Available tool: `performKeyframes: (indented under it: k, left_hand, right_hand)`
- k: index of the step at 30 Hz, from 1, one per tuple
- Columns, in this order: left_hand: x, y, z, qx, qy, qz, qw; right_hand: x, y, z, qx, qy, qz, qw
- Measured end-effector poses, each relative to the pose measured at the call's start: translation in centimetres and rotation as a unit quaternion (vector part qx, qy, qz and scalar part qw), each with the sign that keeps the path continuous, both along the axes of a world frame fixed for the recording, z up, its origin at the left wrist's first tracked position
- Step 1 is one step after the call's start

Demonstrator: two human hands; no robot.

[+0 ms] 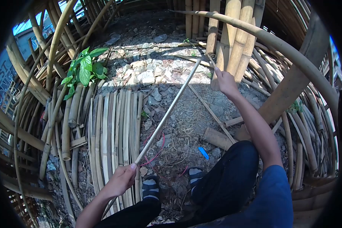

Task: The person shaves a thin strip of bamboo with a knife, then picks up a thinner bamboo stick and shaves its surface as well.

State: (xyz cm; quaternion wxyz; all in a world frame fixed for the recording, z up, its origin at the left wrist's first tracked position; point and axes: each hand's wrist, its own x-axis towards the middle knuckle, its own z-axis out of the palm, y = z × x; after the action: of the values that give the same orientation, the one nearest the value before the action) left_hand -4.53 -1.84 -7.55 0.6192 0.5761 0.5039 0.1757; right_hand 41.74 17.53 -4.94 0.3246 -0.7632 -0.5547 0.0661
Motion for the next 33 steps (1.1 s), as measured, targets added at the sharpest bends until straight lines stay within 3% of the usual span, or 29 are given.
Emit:
performKeyframes:
  k: [2, 3, 8, 10, 17, 23, 26, 28, 33]
  left_hand:
    - [-0.5, 0.5, -0.1, -0.032, -0.01, 0.021, 0.999]
    - [-0.8, 0.6, -0.2, -0.066, -0.018, 0.043, 0.997]
    - [0.6, 1.3, 1.0, -0.097, -0.04, 0.037, 0.994]
    - [1.1, 1.5, 1.4, -0.105, -0.065, 0.02, 0.992]
    - [0.9, 1.2, 1.3, -0.141, -0.072, 0.011, 0.987]
    - [0.8, 0.7, 0.9, -0.151, -0.043, -0.001, 0.988]
    - [0.9, 1.1, 0.1, -0.127, -0.049, -0.005, 0.991]
    - [1.3, 1.2, 0.4, -0.136, -0.05, -0.004, 0.989]
    - [1.1, 0.9, 1.2, -0.108, -0.038, -0.006, 0.993]
  right_hand:
    - [-0.8, -1.7, -1.5, 0.078, 0.116, -0.03, 0.99]
    - [-1.8, -2.5, -1.6, 0.077, 0.119, -0.028, 0.99]
    - [-11.2, -8.7, 1.2, -0.059, -0.008, 0.275, 0.96]
    - [-14.5, -11.2, 1.5, -0.136, -0.049, 0.328, 0.934]
    - [-14.1, -10.4, 0.5, -0.124, -0.062, 0.319, 0.937]
    - [-9.4, -6.8, 0.0, -0.084, -0.018, 0.186, 0.979]
    - [-11.0, -9.4, -0.2, -0.043, 0.02, 0.279, 0.959]
    - [-12.8, -11.3, 0.2, -0.129, -0.005, 0.334, 0.934]
    - [-10.0, -9.0, 0.8, -0.094, -0.017, 0.265, 0.959]
